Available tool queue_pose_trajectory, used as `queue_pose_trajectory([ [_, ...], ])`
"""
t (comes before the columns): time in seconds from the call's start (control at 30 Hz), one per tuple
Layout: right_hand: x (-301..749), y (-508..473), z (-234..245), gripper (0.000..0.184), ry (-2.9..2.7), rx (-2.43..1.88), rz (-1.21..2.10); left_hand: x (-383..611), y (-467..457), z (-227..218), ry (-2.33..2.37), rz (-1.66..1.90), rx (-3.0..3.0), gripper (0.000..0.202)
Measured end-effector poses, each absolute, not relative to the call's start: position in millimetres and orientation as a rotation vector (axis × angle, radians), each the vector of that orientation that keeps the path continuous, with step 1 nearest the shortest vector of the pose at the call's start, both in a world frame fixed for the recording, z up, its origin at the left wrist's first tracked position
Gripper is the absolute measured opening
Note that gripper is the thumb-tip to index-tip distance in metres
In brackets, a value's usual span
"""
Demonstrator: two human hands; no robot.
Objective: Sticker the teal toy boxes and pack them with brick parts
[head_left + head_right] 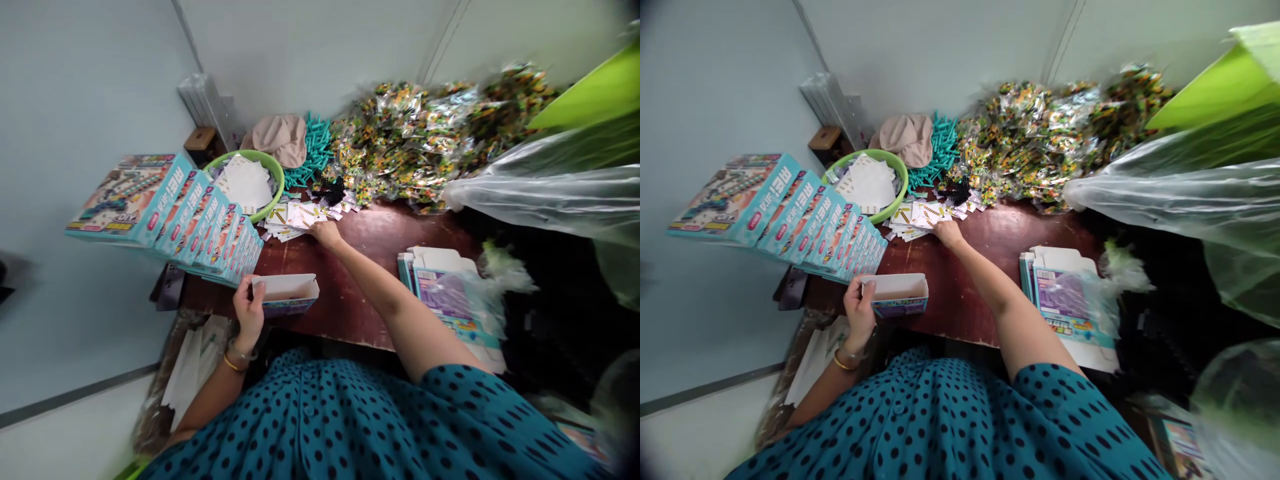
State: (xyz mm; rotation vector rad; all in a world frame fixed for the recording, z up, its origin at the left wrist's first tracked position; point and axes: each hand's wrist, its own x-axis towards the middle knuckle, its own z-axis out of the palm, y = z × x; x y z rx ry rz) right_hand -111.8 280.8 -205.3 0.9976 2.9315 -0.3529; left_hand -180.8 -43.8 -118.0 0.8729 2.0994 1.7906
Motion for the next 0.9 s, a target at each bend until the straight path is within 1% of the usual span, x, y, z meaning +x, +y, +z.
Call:
queue_pose_trajectory([
  [0.13,-98.2,260.0,-207.7,0.036,2.962,0.938,-0.396,-181.2,-40.1,-116.5,2.108,1.754,0.915,0.028],
  [0.33,-83.1,256.4,-201.7,0.035,2.971,1.105,-0.382,-173.8,-42.5,-114.3,2.128,1.717,0.903,0.031],
  [0.57,-67.9,239.9,-205.6,0.045,3.009,1.212,-0.378,-172.6,-54.0,-118.4,2.068,1.786,0.897,0.027],
  [0.67,-70.3,231.4,-209.6,0.038,3.007,1.222,-0.369,-170.7,-53.6,-119.8,2.039,1.802,0.903,0.029],
  [0.73,-76.1,224.6,-212.2,0.036,3.007,1.194,-0.382,-168.2,-52.8,-118.9,2.033,1.802,0.922,0.03],
  [0.83,-78.9,217.2,-214.3,0.045,3.003,1.195,-0.401,-165.0,-54.6,-115.3,2.041,1.814,0.941,0.03],
  [0.9,-70.5,216.3,-215.4,0.046,3.041,1.287,-0.541,-164.4,-57.3,-112.5,2.071,1.816,0.936,0.03],
])
